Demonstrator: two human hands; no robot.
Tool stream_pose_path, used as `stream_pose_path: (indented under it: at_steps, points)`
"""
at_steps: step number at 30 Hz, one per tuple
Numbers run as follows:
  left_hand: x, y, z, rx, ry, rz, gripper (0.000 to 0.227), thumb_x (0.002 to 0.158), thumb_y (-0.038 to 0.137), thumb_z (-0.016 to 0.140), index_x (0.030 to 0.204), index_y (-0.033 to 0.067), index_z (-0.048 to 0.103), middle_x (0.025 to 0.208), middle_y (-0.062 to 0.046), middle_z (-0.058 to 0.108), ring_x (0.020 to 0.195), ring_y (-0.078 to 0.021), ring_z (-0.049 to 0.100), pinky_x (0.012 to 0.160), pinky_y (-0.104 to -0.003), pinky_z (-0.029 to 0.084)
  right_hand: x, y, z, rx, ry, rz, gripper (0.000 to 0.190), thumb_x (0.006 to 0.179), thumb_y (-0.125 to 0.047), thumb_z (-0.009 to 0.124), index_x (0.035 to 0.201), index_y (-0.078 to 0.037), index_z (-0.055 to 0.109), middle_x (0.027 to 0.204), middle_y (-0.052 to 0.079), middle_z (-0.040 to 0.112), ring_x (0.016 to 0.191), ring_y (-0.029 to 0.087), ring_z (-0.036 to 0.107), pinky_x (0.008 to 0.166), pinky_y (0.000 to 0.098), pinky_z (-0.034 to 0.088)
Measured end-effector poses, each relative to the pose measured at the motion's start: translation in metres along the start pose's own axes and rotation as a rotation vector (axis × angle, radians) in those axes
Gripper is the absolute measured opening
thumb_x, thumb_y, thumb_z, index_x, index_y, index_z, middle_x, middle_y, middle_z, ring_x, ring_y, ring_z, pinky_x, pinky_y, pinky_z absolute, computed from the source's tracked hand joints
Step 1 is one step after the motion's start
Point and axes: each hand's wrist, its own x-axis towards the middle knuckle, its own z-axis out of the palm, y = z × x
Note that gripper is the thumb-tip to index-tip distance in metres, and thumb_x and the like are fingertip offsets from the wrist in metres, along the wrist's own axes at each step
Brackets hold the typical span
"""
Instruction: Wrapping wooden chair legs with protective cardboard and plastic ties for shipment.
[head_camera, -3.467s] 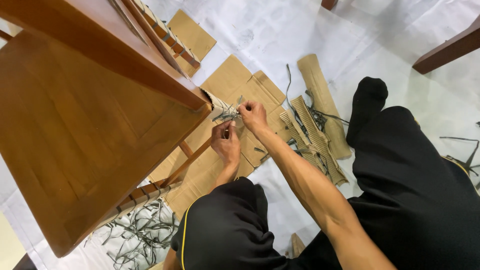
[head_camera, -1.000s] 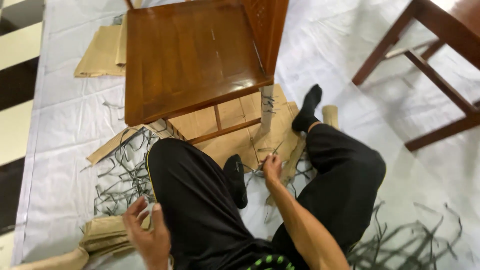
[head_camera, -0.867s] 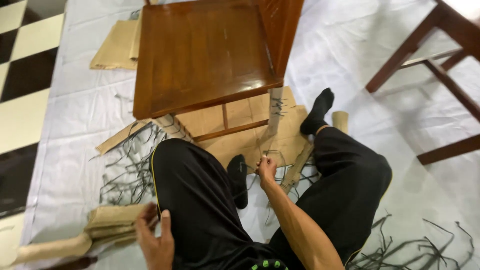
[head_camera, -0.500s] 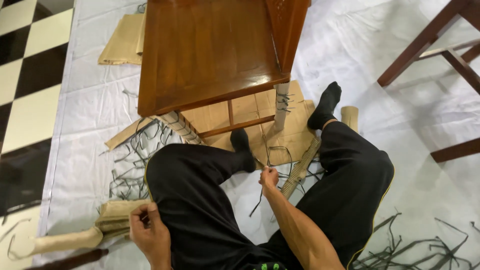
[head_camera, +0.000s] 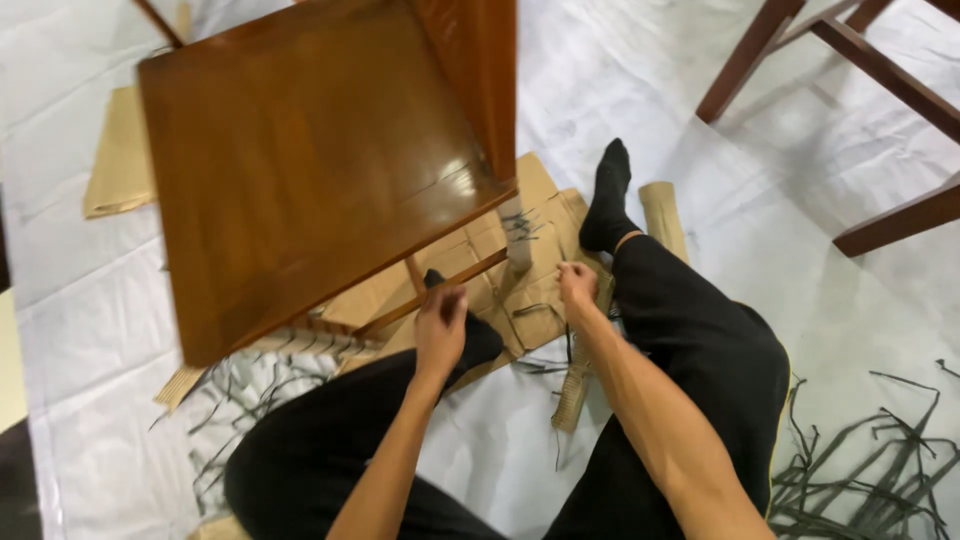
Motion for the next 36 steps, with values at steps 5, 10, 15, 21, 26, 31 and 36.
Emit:
stream_pose_path:
  at_steps: [5,10,15,21,26,31,36]
  points:
    - [0.117,-0.11,0.1,0.097,-0.098,0.136,0.055,0.083,-0.01,0.068,0.137,0.001,0.058,0.055,0.004,0.038,0.055,-0.0225,0.053,0.076,-0.022,0.049,0.024,-0.067,0.02,-0.365,-0.347,-0.229,0.019,0.084,-0.042,0.077,0.101,-0.032,0.08,0.067,-0.005,0.074,0.076,0.016,0.074,0.078,0.0339,0.059]
    - [0.173,-0.064,0.111,0.904,-0.553,0.396,0.032,0.09,0.027,0.078,0.12,0.0198,0.067,0.097,-0.003,0.078,0.097,-0.0229,0.073,0.082,-0.039,0.054,0.01,-0.133,0.019,-0.452,-0.574,-0.402,0.024,0.086,-0.022,0.068,0.106,-0.029,0.079,0.08,0.002,0.077,0.093,0.025,0.074,0.09,0.0426,0.057]
    - [0.186,-0.104,0.123,0.977,-0.771,0.48,0.033,0.099,0.039,0.057,0.117,0.0206,0.077,0.109,-0.012,0.078,0.106,-0.0328,0.071,0.09,-0.043,0.052,0.012,-0.147,0.021,-0.466,-0.692,-0.532,0.033,0.083,-0.014,0.066,0.111,-0.024,0.078,0.093,0.012,0.077,0.099,0.038,0.072,0.09,0.0509,0.055]
    - [0.151,-0.099,0.135,0.581,-0.328,0.049,0.029,0.095,0.035,0.071,0.115,0.0137,0.073,0.104,-0.007,0.079,0.097,-0.0273,0.075,0.089,-0.043,0.056,0.055,-0.119,0.006,-0.88,-0.596,-0.645,0.028,0.095,-0.032,0.065,0.121,-0.024,0.07,0.112,0.015,0.075,0.11,0.036,0.071,0.092,0.0498,0.057]
    - [0.144,-0.095,0.119,0.385,-0.211,-0.077,0.038,0.1,0.046,0.06,0.109,0.0138,0.077,0.103,-0.016,0.077,0.1,-0.0322,0.075,0.086,-0.045,0.057,0.071,-0.167,-0.124,-1.113,-0.028,-1.214,0.042,0.088,-0.038,0.083,0.1,0.001,0.072,0.081,0.022,0.066,0.078,0.04,0.072,0.053,0.0569,0.058]
    - [0.142,-0.079,0.12,0.183,-0.237,-0.206,0.041,0.101,0.044,0.059,0.109,0.0078,0.076,0.105,-0.021,0.075,0.095,-0.0334,0.076,0.082,-0.044,0.061,0.071,-0.211,-0.2,-1.647,-0.615,-0.47,0.051,0.096,-0.048,0.057,0.108,-0.001,0.073,0.1,0.027,0.076,0.09,0.045,0.077,0.066,0.0558,0.064]
    - [0.146,-0.087,0.13,0.36,-0.204,-0.16,0.043,0.102,0.046,0.055,0.109,0.0112,0.079,0.104,-0.018,0.077,0.097,-0.0309,0.076,0.08,-0.044,0.061,0.095,-0.21,-0.156,-1.47,-0.478,-0.748,0.028,0.099,-0.031,0.047,0.102,-0.006,0.057,0.089,0.027,0.072,0.089,0.051,0.075,0.074,0.0633,0.058]
